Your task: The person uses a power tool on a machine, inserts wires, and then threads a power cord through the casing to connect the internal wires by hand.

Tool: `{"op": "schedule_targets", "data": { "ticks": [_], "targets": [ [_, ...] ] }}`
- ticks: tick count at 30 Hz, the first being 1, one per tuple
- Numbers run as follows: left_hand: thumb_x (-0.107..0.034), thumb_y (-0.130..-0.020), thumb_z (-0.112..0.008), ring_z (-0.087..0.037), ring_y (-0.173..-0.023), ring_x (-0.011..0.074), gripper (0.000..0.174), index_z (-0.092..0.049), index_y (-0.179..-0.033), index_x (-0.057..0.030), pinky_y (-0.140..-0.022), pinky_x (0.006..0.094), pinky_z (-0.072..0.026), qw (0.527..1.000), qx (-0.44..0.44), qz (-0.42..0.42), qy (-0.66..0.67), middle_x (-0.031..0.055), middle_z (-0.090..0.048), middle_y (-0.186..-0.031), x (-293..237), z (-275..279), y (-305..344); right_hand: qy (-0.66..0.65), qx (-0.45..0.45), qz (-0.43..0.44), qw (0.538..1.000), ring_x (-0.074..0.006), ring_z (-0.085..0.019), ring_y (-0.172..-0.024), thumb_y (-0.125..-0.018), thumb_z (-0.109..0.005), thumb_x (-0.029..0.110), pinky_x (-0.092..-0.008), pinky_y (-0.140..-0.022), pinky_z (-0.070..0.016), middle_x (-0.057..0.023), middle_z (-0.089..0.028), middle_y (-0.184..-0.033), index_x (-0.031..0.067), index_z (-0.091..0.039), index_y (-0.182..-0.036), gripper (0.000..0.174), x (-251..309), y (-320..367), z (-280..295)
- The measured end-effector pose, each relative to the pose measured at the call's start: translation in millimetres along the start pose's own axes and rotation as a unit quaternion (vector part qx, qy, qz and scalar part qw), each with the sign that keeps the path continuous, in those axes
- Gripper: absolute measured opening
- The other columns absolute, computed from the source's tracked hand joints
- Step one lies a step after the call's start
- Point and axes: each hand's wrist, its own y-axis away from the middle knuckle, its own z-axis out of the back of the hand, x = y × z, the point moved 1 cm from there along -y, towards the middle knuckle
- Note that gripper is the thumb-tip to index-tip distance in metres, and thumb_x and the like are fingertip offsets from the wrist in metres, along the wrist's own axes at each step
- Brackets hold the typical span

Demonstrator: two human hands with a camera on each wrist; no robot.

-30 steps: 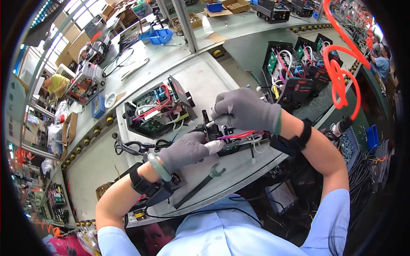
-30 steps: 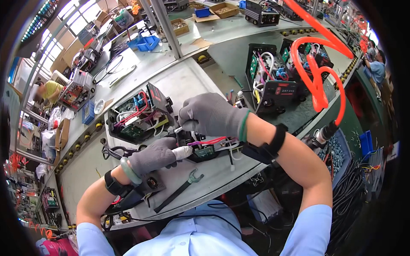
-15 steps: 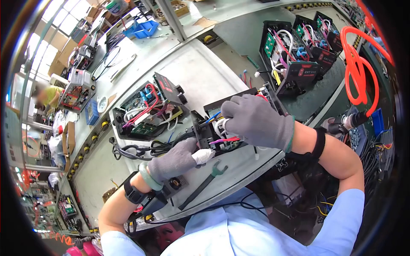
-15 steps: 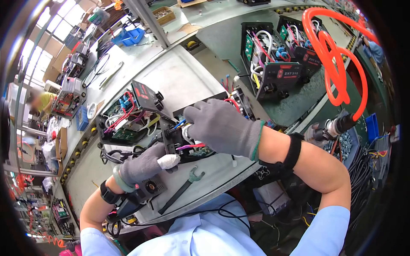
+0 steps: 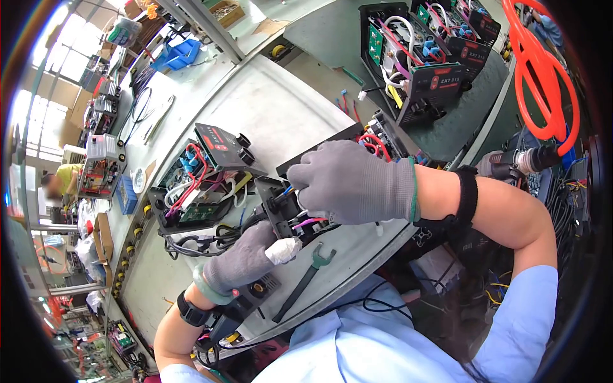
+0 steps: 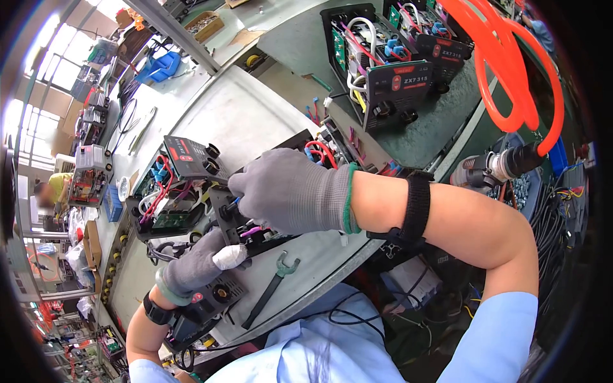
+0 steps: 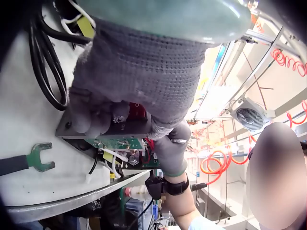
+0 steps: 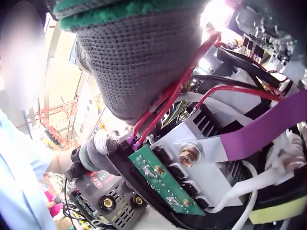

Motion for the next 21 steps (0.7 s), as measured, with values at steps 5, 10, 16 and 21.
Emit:
{"op": "schedule_targets", "data": {
  "ticks": [5, 10, 16, 21],
  "targets": [
    [-0.045, -0.093, -0.065, -0.050, -0.073, 0.0176, 0.048, -0.061, -0.093, 0.0031, -0.068, 0.0371, -0.0453, 1.000, -0.004, -0.014, 0.001, 0.0094, -0.059, -0.077, 7.4, 1.5, -1.6, 0.002, 0.021, 0.013, 1.000, -0.0264, -0.067, -0.087, -0.073, -0.067, 0.014, -0.0407, -0.075, -0.0554, -0.0072, -0.062, -0.091, 0.0093, -0.069, -0.076, 0.006, -3.1, 2.1, -3.1],
    [-0.046, -0.093, -0.063, -0.048, -0.072, 0.0185, 0.050, -0.060, -0.092, 0.0040, -0.067, 0.0385, -0.0436, 1.000, 0.012, -0.022, -0.002, 0.0096, -0.058, -0.076, 0.6, 0.2, -1.2, 0.017, -0.051, 0.029, 0.998, -0.0255, -0.061, -0.077, -0.066, -0.069, 0.016, -0.0402, -0.065, -0.0514, -0.0059, -0.056, -0.086, 0.0092, -0.062, -0.067, 0.009, -0.6, 4.7, -6.7],
    [-0.043, -0.094, -0.062, -0.050, -0.077, 0.0196, 0.050, -0.061, -0.101, 0.0057, -0.073, 0.0383, -0.0456, 1.000, 0.012, -0.019, 0.002, 0.0119, -0.059, -0.082, -0.4, 1.0, -1.4, 0.010, 0.032, 0.064, 0.997, -0.0275, -0.068, -0.080, -0.074, -0.066, 0.015, -0.0396, -0.070, -0.0559, -0.0098, -0.063, -0.086, 0.0075, -0.069, -0.076, 0.008, -8.1, -1.7, -2.0],
    [-0.041, -0.095, -0.061, -0.053, -0.082, 0.0213, 0.050, -0.059, -0.108, 0.0078, -0.078, 0.0383, -0.0465, 0.999, 0.034, 0.000, -0.011, 0.0155, -0.062, -0.089, -2.2, 2.2, -2.6, 0.022, 0.004, 0.065, 0.998, -0.0243, -0.062, -0.075, -0.070, -0.065, 0.018, -0.0398, -0.063, -0.0511, -0.0066, -0.055, -0.081, 0.0098, -0.059, -0.066, 0.011, -4.4, -1.4, -8.0]
  ]
}}
